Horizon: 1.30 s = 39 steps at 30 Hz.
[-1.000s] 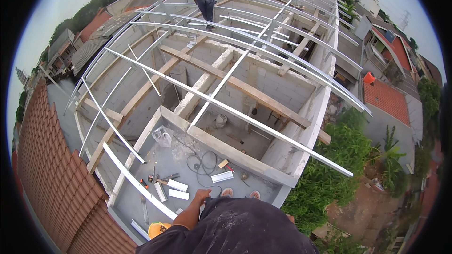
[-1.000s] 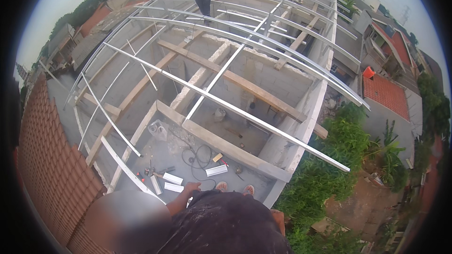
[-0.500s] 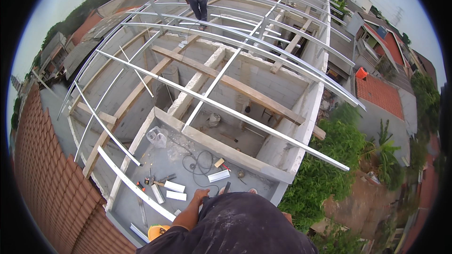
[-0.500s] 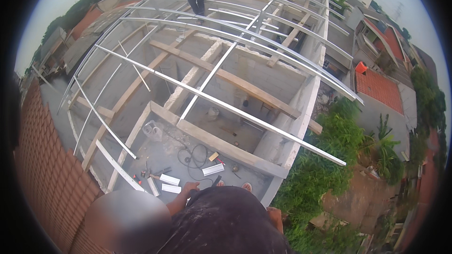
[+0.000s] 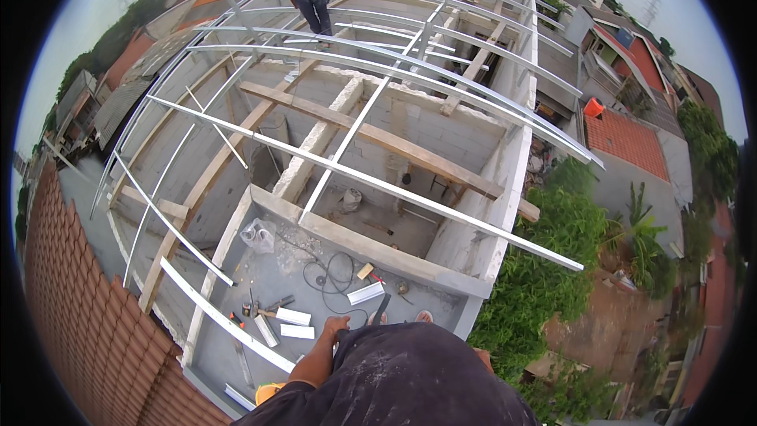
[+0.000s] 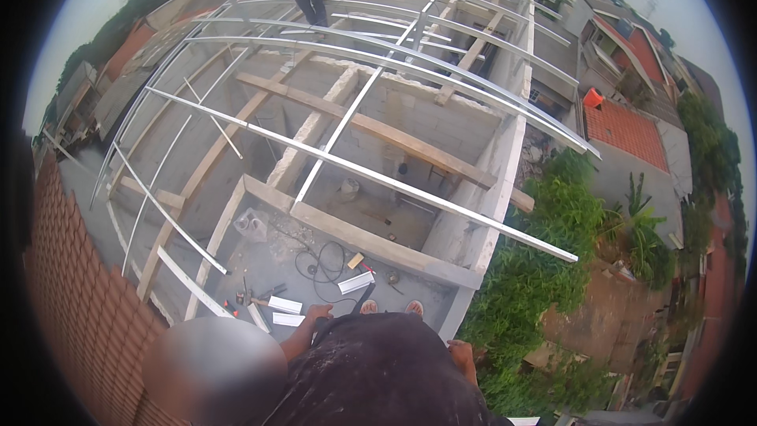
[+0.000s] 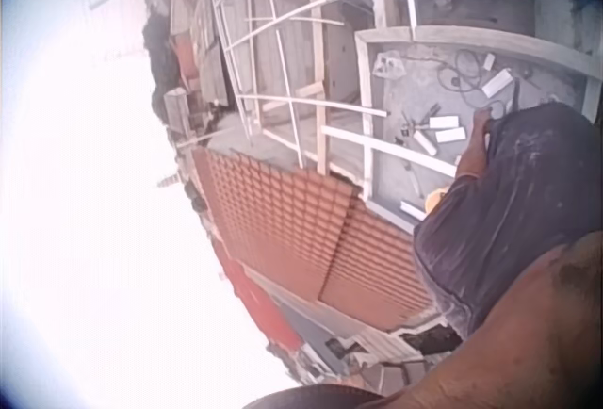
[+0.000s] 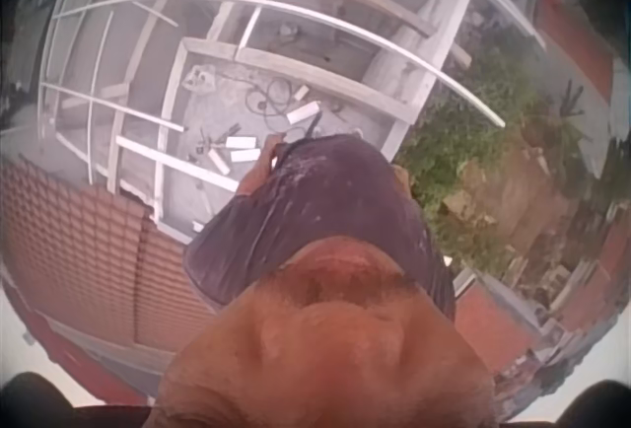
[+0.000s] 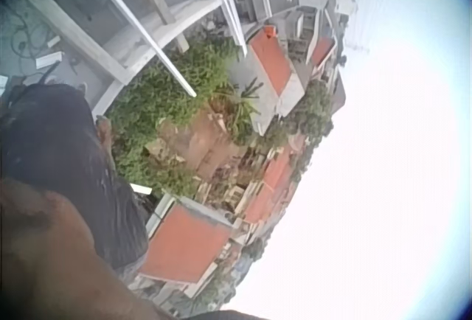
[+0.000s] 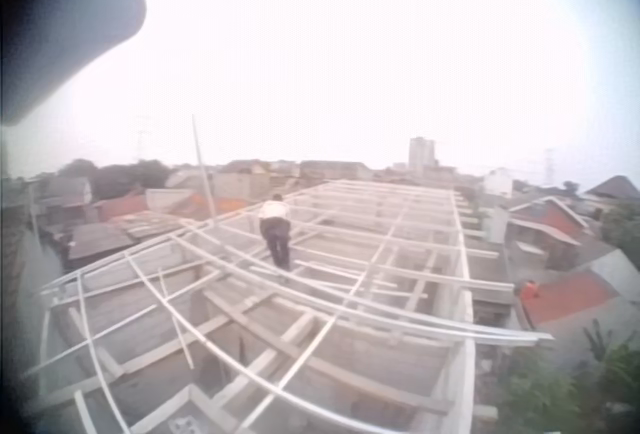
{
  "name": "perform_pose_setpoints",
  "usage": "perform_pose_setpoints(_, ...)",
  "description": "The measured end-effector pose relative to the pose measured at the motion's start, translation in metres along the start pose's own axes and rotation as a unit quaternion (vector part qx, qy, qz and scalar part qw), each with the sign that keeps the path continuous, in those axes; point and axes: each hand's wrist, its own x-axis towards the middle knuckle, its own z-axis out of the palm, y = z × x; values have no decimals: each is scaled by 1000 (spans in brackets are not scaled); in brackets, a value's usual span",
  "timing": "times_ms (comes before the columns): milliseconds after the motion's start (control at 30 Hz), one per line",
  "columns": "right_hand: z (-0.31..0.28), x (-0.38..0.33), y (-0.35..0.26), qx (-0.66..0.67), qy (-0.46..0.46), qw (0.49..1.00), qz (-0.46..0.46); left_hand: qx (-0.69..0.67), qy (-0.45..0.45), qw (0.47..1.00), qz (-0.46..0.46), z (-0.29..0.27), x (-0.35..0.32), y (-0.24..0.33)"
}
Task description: The person walks on a rooftop construction site, picks up metal pieces, and uses pliers to bend and shape them. They then sit down, measure and mark the metal pieces with a tape measure and marker, and continue preparing the components for assembly.
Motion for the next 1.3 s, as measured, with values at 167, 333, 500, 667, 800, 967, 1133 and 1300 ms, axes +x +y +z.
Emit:
perform_pose_setpoints(167, 8, -23, -21, -19, 26, 999, 34, -1, 15, 1000, 8, 1, -6, -2)
perform_pose_setpoints(333, 15, 17, 37, 32, -9, 999, -28, -9, 14, 1000, 17, -6, -3, -5)
perform_pose_setpoints(500, 25, -6, 12, -11, 7, 1000, -4, 37, 15, 999, 13, -8, -10, -8)
perform_pose_setpoints(667, 29, -19, -2, -32, 26, 999, -12, 16, 22, 1000, 10, -5, -13, -18)
perform_pose_setpoints(800, 34, 21, 39, -3, 16, 1000, -3, 17, -12, 1000, 17, -11, -10, -22)
perform_pose_setpoints(967, 35, 52, 82, 95, -17, 995, -1, -478, -18, 861, -174, -9, 8, -21)
perform_pose_setpoints(1133, 38, 21, 56, 121, -29, 992, 7, -377, -20, 920, -107, -2, 11, -48)
perform_pose_setpoints(1300, 44, 25, 63, 118, -25, 993, 19, -328, -14, 944, -23, 10, 31, -62)
